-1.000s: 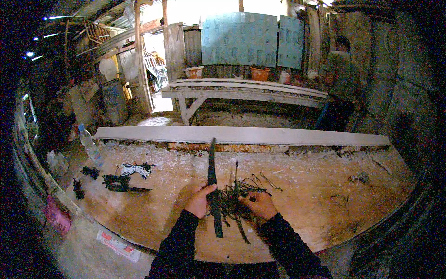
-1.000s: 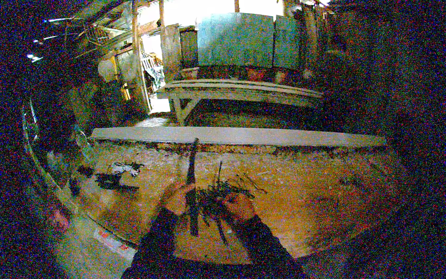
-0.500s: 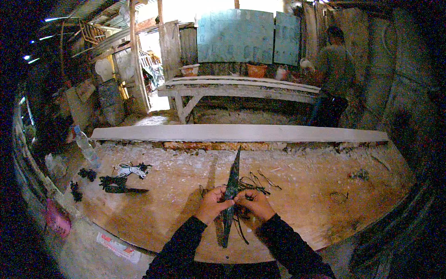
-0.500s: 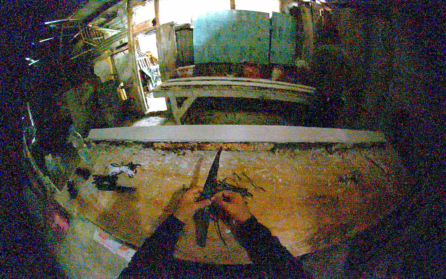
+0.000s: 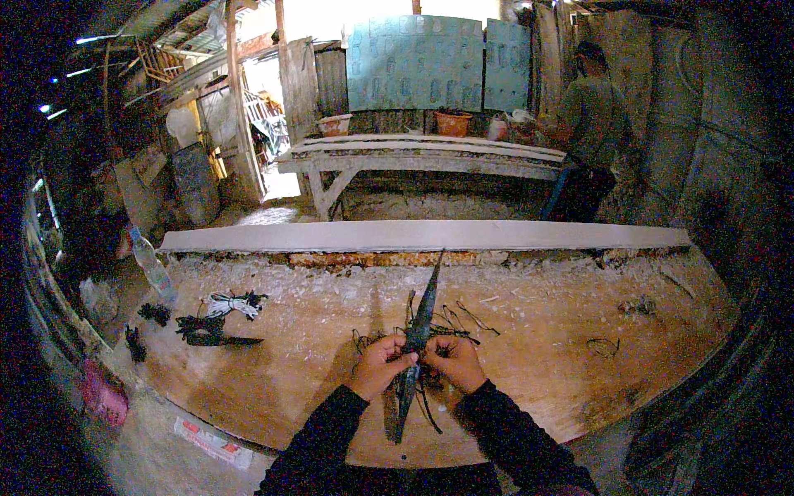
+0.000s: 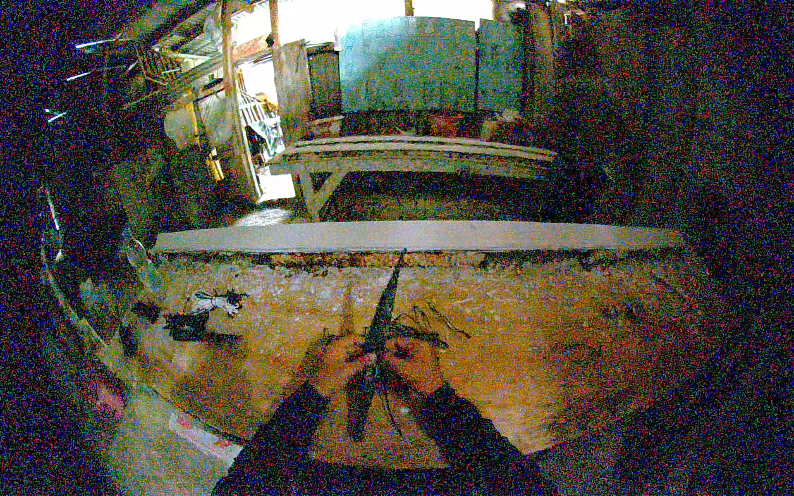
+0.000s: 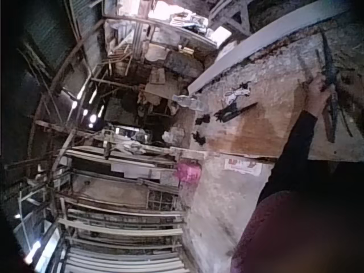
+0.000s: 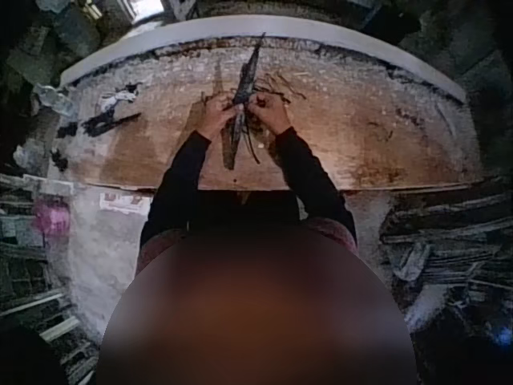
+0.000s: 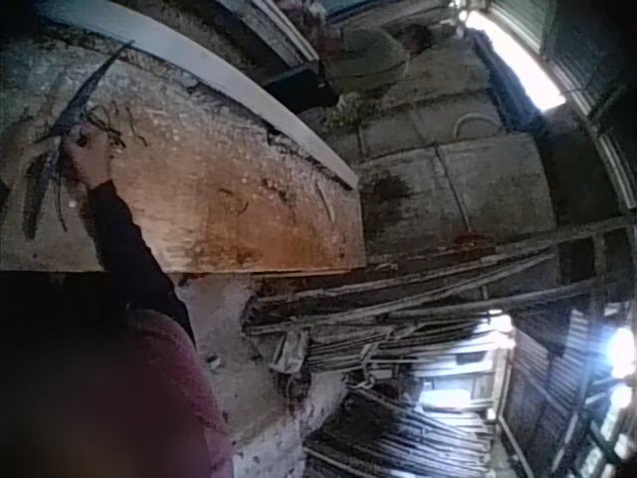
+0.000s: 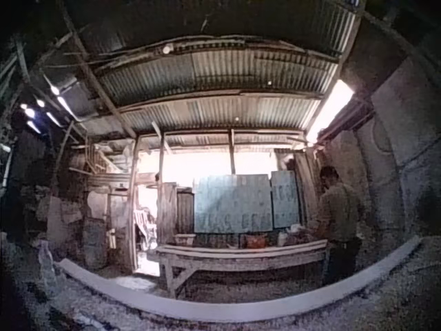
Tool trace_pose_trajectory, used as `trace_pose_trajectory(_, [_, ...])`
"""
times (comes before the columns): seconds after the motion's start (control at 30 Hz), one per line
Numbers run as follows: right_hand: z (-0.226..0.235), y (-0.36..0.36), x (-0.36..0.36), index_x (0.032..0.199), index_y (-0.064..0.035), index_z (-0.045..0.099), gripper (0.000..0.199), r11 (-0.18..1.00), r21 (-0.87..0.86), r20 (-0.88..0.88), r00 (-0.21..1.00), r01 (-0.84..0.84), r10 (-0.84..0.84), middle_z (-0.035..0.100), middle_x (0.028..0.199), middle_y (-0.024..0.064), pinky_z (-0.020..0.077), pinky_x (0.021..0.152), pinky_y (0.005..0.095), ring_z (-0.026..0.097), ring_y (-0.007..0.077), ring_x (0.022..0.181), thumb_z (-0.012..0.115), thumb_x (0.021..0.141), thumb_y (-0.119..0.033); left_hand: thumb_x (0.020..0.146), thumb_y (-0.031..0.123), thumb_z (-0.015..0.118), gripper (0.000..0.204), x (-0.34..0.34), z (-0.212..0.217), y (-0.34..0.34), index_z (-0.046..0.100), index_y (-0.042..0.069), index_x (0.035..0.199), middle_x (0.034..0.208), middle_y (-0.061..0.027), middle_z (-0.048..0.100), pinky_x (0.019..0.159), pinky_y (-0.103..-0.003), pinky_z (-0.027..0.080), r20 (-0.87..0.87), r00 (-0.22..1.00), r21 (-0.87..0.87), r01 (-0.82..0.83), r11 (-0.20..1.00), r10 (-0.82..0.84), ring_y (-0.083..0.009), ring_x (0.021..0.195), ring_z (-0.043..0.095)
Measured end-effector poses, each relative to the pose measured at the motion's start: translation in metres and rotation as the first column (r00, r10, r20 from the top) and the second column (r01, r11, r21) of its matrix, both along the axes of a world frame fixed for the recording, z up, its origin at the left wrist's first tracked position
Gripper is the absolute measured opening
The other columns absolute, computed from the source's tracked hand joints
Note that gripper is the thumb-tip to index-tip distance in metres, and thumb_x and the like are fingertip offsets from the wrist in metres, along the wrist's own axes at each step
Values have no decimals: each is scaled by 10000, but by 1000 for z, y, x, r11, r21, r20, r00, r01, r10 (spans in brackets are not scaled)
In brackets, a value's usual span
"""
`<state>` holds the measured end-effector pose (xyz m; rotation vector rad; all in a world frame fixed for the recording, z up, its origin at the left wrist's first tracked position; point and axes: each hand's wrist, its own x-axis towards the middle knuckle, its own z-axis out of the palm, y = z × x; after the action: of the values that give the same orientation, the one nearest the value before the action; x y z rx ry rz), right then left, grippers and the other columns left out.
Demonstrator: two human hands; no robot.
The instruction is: The person sorts and organizes a bundle of black cables on a wooden workbench, separating and aligning them by hand. Another person in the background moves around the workshop and handles items on a separate table.
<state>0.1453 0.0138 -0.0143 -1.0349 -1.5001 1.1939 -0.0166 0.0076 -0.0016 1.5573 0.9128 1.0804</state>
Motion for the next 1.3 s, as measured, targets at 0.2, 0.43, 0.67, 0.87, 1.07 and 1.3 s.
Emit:
trace_pose_trajectory(0.2, [4,-6,-3,631,-43,507,127,998,41,40,998,40,-41,491,582,-31,363,498,197,431,46,538,583,714,-103,736,105,595,109,2,3,-2,534,28,785,687,4,539,556,-203,396,-146,978,120,-134,984,151,-60,609,480])
trace_pose_trajectory(0.43, [6,-6,-4,642,-38,508,126,975,215,169,981,63,-100,490,584,-32,374,498,210,430,41,551,585,717,-104,750,147,581,144,3,-10,2,545,26,820,704,-3,538,569,-214,392,-192,962,215,-154,965,196,-70,632,474])
trace_pose_trajectory(0.67, [15,-11,-6,624,-35,501,144,979,199,126,989,52,-78,489,575,-20,360,475,210,418,41,536,581,718,-109,796,177,521,188,3,-15,4,528,18,897,758,-25,537,618,-221,402,-79,996,59,-42,997,47,-94,685,491])
trace_pose_trajectory(0.87, [20,-15,-6,633,-28,499,150,940,327,240,954,95,-180,470,554,6,359,468,231,418,69,517,599,697,-119,814,185,490,208,1,-7,1,510,19,938,789,-20,535,616,-221,405,-271,960,139,-26,990,63,-92,701,487])
trace_pose_trajectory(1.07, [15,-12,-7,652,-23,522,140,915,377,283,924,141,-259,510,584,37,396,519,258,468,103,549,605,680,-132,817,219,490,214,1,-7,1,516,47,940,795,17,529,574,-199,402,-83,993,-14,87,996,-88,-67,692,479])
trace_pose_trajectory(1.3, [13,-7,-2,700,-20,555,118,926,353,255,939,130,-229,559,656,46,416,572,251,512,106,614,598,689,-130,797,256,520,230,5,0,-4,525,79,944,788,50,523,527,-164,363,32,999,-127,-2,992,6,-34,660,457])
